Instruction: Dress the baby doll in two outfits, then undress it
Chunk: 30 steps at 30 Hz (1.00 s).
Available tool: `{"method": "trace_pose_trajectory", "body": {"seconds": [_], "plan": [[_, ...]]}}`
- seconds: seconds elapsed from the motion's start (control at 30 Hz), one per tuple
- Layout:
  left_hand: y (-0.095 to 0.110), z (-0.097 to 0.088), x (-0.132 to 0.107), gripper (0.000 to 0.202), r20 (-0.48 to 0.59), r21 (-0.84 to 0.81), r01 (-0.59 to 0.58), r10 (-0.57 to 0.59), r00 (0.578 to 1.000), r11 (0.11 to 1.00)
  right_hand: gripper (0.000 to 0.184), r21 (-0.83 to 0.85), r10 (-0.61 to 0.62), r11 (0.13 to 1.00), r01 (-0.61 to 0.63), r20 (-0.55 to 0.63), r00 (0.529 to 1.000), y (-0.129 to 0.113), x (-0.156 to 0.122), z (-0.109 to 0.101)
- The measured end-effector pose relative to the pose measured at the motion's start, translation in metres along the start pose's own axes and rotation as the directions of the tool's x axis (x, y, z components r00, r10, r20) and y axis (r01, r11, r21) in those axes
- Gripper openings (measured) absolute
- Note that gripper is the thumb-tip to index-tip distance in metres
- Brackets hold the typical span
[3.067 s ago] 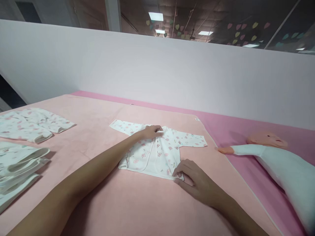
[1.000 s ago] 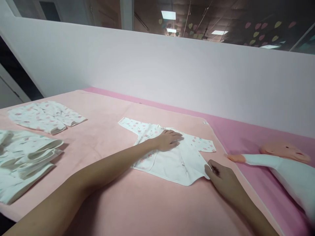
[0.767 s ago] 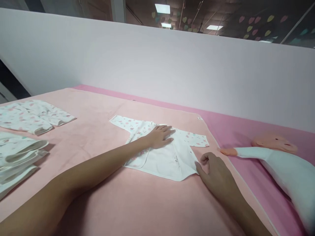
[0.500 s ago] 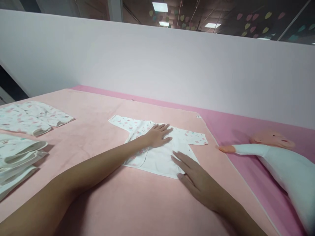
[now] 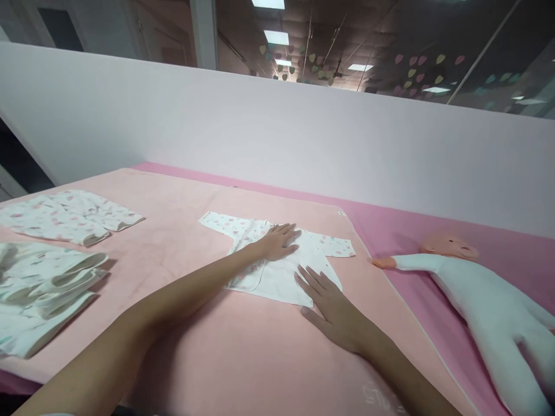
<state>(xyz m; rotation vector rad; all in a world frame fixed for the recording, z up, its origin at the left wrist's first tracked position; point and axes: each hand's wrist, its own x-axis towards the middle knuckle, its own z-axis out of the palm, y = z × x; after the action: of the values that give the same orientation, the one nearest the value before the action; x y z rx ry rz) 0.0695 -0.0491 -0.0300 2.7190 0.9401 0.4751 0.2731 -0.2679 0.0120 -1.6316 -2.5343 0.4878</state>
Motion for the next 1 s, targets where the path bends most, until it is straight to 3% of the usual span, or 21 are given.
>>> {"method": "trace_pose_trajectory", "body": {"seconds": [0.07, 0.13, 0.23, 0.33, 0.43, 0.57, 0.8, 1.0], "plan": [[-0.010, -0.007, -0.005, 0.064, -0.065, 0.014, -0.039, 0.040, 0.997, 0.999, 0.069, -0.057, -0.030, 0.998, 0.029, -0.009, 1.000, 0.001, -0.001, 0.001], [-0.023, -0.017, -0.014, 0.058, -0.124, 0.041, -0.005, 0.010, 0.992, 0.999, 0.068, -0.124, -0.079, 0.990, 0.072, -0.052, 0.996, 0.000, 0.000, 0.001], [-0.040, -0.030, -0.031, 0.043, -0.219, 0.054, 0.175, -0.160, 0.963, 0.983, 0.064, -0.202, -0.202, 0.964, 0.174, -0.126, 0.971, -0.013, 0.009, 0.000], [-0.047, -0.034, -0.045, 0.030, -0.269, 0.004, 0.305, -0.293, 0.917, 0.952, 0.052, -0.151, -0.250, 0.962, 0.226, -0.165, 0.954, -0.041, 0.034, -0.002], [-0.046, -0.032, -0.051, 0.035, -0.245, -0.031, 0.342, -0.339, 0.908, 0.939, 0.037, -0.032, -0.059, 0.998, 0.054, -0.190, 0.980, -0.073, 0.070, -0.001], [-0.044, -0.031, -0.050, 0.042, -0.213, -0.019, 0.331, -0.328, 0.921, 0.943, 0.040, 0.110, 0.235, 0.970, -0.218, -0.182, 0.955, -0.096, 0.109, 0.006], [-0.038, -0.034, -0.044, 0.064, -0.168, 0.031, 0.377, -0.367, 0.915, 0.926, 0.030, 0.273, 0.337, 0.919, -0.286, -0.163, 0.927, -0.087, 0.126, 0.030], [-0.019, -0.037, -0.041, 0.065, -0.115, 0.115, 0.456, -0.444, 0.889, 0.883, 0.029, 0.415, 0.361, 0.856, -0.309, -0.052, 0.931, -0.078, 0.122, 0.019]]}}
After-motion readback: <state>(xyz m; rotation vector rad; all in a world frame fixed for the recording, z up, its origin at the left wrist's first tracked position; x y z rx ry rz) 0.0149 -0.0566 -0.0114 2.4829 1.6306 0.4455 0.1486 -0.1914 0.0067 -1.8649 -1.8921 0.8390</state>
